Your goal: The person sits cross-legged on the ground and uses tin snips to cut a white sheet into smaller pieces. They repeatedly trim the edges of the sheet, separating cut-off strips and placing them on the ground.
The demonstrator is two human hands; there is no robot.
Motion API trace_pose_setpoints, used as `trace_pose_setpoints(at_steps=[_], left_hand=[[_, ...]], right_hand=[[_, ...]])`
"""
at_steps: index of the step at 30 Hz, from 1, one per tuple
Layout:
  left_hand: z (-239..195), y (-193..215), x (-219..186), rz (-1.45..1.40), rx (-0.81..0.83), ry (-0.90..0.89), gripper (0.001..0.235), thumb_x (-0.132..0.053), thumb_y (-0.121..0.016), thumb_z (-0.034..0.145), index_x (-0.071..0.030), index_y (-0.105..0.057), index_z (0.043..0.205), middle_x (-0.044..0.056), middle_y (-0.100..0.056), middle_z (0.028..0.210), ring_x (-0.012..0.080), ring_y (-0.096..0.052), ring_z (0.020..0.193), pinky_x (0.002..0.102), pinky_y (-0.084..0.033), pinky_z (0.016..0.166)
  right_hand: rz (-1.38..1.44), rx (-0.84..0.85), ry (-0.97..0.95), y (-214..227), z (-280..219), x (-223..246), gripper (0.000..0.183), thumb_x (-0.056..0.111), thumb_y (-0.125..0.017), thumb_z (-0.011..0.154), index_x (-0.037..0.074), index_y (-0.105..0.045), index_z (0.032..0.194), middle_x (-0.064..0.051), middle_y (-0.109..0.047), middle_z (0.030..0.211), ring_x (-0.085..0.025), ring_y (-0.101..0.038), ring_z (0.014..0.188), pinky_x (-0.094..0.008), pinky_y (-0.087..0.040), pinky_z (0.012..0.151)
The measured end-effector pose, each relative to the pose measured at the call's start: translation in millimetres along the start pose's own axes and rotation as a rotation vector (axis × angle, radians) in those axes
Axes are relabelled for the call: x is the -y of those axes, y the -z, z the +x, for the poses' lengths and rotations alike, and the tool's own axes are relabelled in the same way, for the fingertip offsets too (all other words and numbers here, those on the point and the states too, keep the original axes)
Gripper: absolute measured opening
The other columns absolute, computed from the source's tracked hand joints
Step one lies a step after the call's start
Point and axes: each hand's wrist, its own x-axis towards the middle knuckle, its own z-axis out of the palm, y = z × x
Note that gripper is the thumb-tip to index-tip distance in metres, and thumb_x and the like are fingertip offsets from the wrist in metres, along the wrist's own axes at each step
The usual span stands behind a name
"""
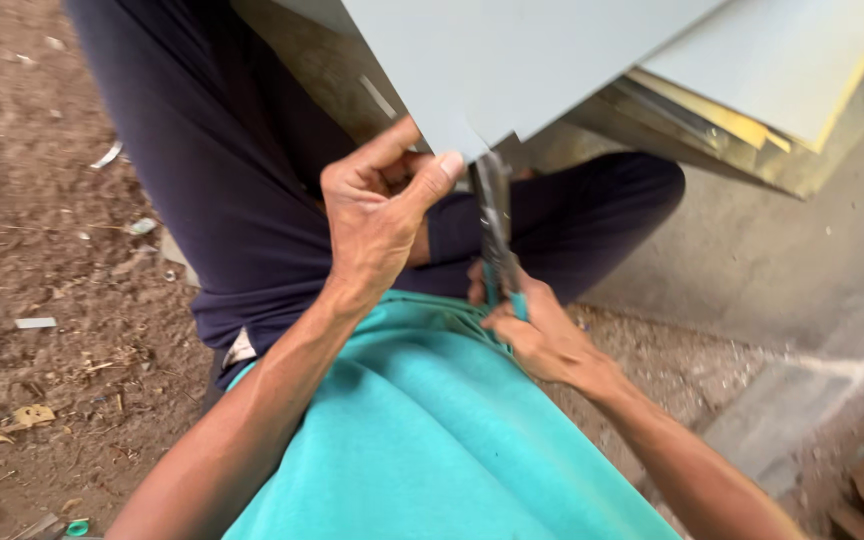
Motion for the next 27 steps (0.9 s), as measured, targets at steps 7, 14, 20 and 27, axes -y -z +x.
trace_pose_setpoints(at_steps=[7,14,20,27], left_hand=[[-3,2,-4,0.187,-0.029,-0.002,0.041,0.000,-0.078,0.095,0.002,-0.067,0.135,0.004,-0.076,0.089,0.0028,-0.063,0.078,0.019,-0.052,0.073],[-3,-2,-5,0.170,-0.021,0.001,0.040,-0.001,-0.077,0.095,0.002,-0.067,0.134,0.003,-0.075,0.084,0.0033,-0.065,0.076,0.020,-0.056,0.074],[-3,10,7,0.077,0.020,0.029,0.040,0.001,-0.075,0.095,0.003,-0.066,0.134,0.006,-0.076,0.091,0.0051,-0.067,0.080,0.023,-0.057,0.079],[25,13,32,-0.262,0.220,0.035,0.037,0.008,-0.072,0.098,0.000,-0.059,0.132,0.006,-0.068,0.111,0.0140,-0.064,0.108,0.034,-0.057,0.099]], right_hand=[[0.000,-0.114,0.055,-22,8,7,0.053,0.012,-0.054,0.072,0.003,-0.051,0.124,-0.009,-0.060,0.099,-0.016,-0.058,0.083,-0.033,-0.052,0.073],[-0.045,-0.187,0.041,-28,6,17,0.035,0.010,-0.050,0.072,0.002,-0.058,0.105,-0.009,-0.058,0.080,-0.018,-0.053,0.072,-0.036,-0.047,0.066],[-0.121,-0.255,-0.107,-28,12,4,0.016,0.011,-0.053,0.081,0.000,-0.060,0.091,-0.012,-0.058,0.068,-0.022,-0.055,0.063,-0.038,-0.045,0.061],[0.062,-0.201,-0.047,-30,-11,-32,0.039,0.007,-0.050,0.072,0.003,-0.056,0.111,-0.008,-0.060,0.085,-0.017,-0.057,0.079,-0.035,-0.049,0.072]])
